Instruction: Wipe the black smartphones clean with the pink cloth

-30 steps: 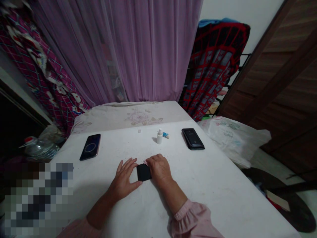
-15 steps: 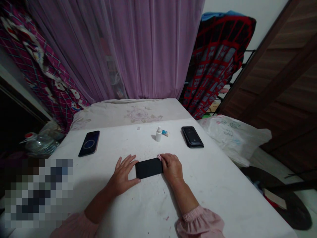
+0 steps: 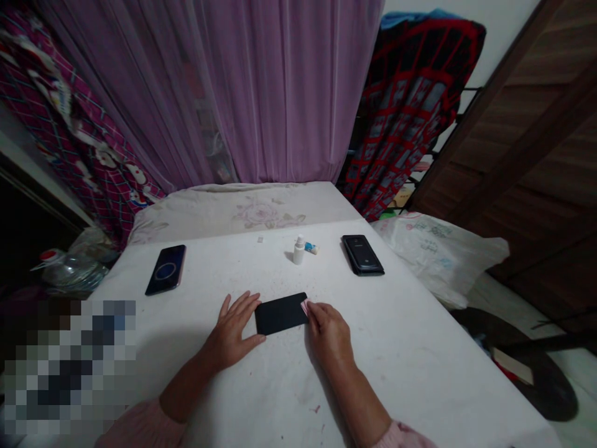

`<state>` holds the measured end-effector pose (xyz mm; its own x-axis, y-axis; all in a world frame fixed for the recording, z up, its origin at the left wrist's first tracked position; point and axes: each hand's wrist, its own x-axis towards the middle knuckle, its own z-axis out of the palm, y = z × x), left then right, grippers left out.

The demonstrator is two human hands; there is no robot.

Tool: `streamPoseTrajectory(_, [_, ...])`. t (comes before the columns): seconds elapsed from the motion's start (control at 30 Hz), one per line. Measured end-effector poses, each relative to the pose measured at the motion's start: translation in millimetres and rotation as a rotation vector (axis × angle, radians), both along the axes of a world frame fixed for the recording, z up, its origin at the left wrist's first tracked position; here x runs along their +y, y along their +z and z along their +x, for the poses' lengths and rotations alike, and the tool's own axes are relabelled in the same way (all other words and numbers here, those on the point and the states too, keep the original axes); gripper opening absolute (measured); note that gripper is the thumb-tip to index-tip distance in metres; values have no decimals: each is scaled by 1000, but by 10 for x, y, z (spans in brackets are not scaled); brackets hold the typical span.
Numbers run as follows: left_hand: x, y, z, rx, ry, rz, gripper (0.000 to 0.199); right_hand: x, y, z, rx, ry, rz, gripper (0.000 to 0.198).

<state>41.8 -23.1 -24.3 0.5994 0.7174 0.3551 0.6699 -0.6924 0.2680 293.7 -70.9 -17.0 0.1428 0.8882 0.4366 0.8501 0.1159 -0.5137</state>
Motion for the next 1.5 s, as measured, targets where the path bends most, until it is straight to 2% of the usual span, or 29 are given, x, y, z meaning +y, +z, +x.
streamPoseTrajectory(0.1, [11, 5, 2, 6, -1, -17, 62, 300, -10, -21, 3, -16, -23, 32])
streamPoseTrajectory(0.2, [9, 25, 22, 1, 36, -47, 60, 452, -23, -31, 4, -14, -12, 29])
streamPoseTrajectory(0.4, [4, 61, 62, -32, 89, -102, 59, 385, 59, -138, -76, 38, 134, 27])
streamPoseTrajectory(0.63, [32, 45, 74, -46, 152, -143, 66, 439, 203, -615, -179, 281, -54, 23])
streamPoseTrajectory(0.73, [44, 53, 86, -42, 174, -164, 62, 415, 208, -731, -177, 352, -50, 25])
streamPoseTrajectory(0.83, [56, 49, 90, -51, 186, -170, 65, 401, 213, -762, -176, 414, -24, 25])
streamPoseTrajectory(0.93, [66, 21, 84, -69, 189, -157, 71, 400, 221, -740, -179, 480, -3, 23])
streamPoseTrajectory(1.1, [66, -10, 68, -55, 173, -144, 69, 297, 223, -645, -120, 607, 43, 22])
streamPoseTrajectory(1.27, [54, 30, 63, -43, 154, -155, 64, 132, 303, -515, -98, 691, -1, 23])
streamPoseTrajectory(1.37, [52, 46, 61, -39, 152, -177, 63, 61, 329, -390, -113, 651, 2, 25])
streamPoseTrajectory(1.5, [48, 46, 55, -48, 134, -169, 60, -47, 260, -121, -130, 496, -5, 27])
